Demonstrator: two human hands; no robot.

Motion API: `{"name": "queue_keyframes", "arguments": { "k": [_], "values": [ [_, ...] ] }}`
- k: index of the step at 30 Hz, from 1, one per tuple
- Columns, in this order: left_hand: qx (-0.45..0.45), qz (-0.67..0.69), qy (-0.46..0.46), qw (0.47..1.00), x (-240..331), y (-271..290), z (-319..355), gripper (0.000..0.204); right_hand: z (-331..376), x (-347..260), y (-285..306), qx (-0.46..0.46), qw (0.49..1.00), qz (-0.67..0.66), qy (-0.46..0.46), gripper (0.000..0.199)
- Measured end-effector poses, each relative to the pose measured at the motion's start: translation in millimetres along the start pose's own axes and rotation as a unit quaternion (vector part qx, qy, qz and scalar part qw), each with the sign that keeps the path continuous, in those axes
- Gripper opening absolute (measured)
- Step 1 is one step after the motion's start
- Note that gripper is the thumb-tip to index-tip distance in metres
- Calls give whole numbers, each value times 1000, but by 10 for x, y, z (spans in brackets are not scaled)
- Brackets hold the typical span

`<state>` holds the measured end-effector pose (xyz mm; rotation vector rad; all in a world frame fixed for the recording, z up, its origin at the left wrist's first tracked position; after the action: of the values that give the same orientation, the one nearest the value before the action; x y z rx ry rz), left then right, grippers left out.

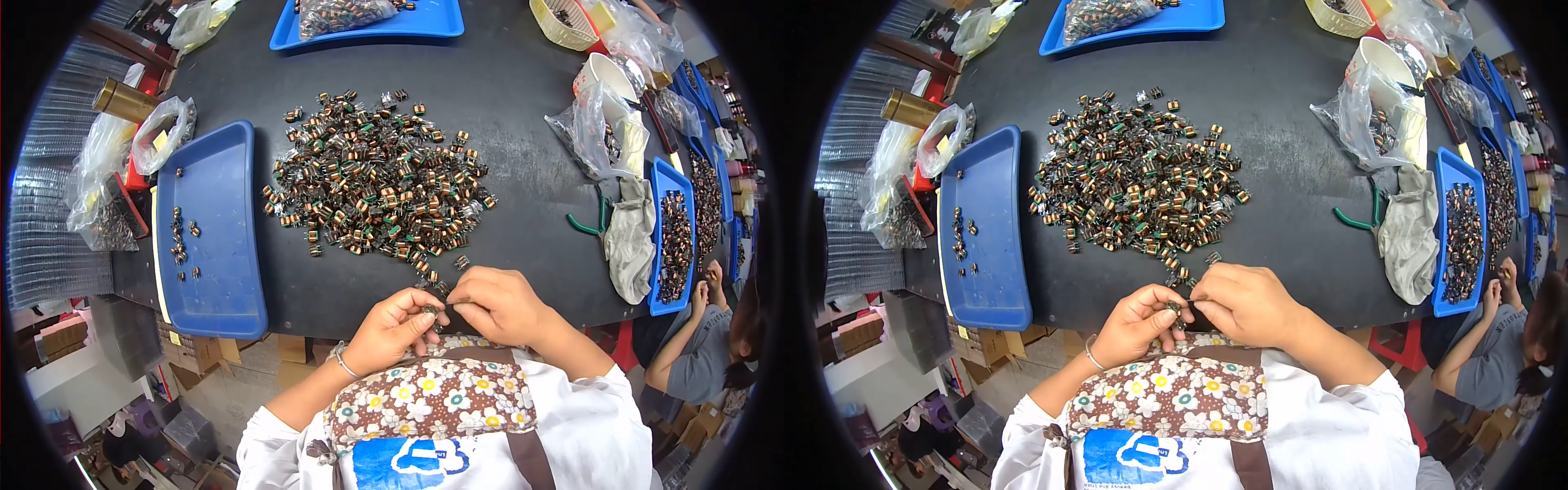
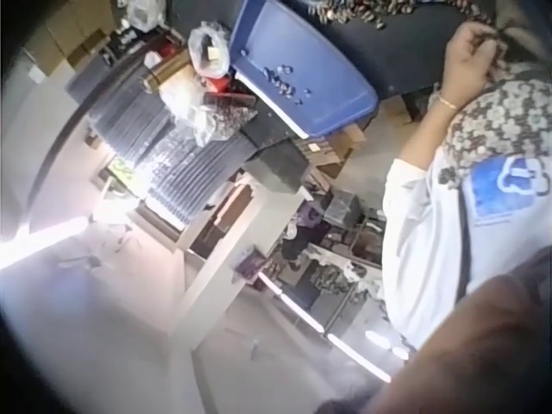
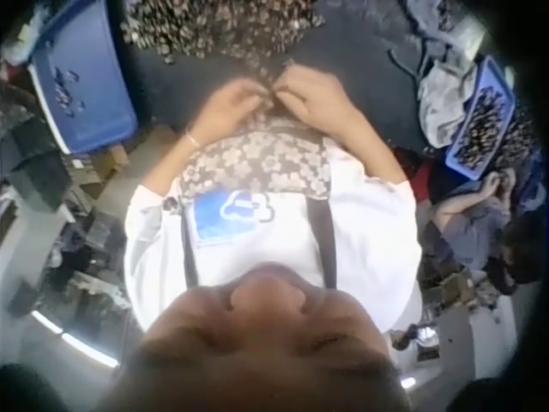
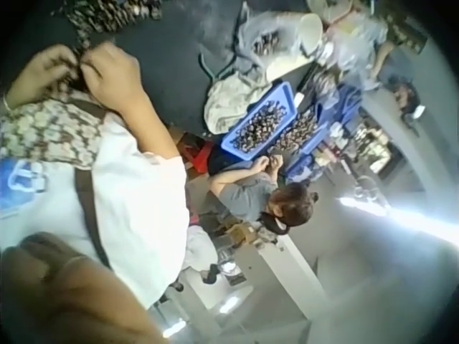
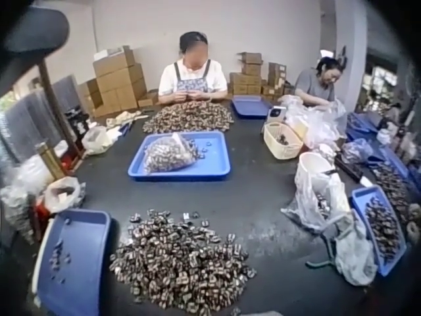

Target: The person assembles small metal parts onto plastic bases by hand, taking the parts from blue trays and attaching them to the bases.

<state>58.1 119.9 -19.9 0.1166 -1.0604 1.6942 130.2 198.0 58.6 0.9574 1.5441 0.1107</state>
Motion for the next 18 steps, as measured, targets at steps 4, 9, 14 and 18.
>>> {"name": "queue_keyframes", "arguments": {
  "k": [4,9,14,18],
  "values": [
    [17,-63,-4,998,-2,-8,6,16,33,-8,-89,-21,1000,14,17,9],
    [30,-91,-2,995,-34,-6,5,17,31,-70,-106,-52,997,39,34,13],
    [-3,-68,-8,998,-42,-10,0,15,76,42,-115,-76,997,-7,2,15],
    [30,-40,-15,999,17,61,8,12,73,251,158,43,986,144,-73,22]
  ]
}}
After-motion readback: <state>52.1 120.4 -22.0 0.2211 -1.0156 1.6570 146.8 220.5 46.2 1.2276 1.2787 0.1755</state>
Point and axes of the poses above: each hand's wrist, its own z-axis away from the middle knuckle, its own y-axis out of the back of the hand, x = y × z, the point moved 10 cm from there along -z, towards the middle knuckle, and after that the axes turned 12 degrees about y, right-handed, at the moved point
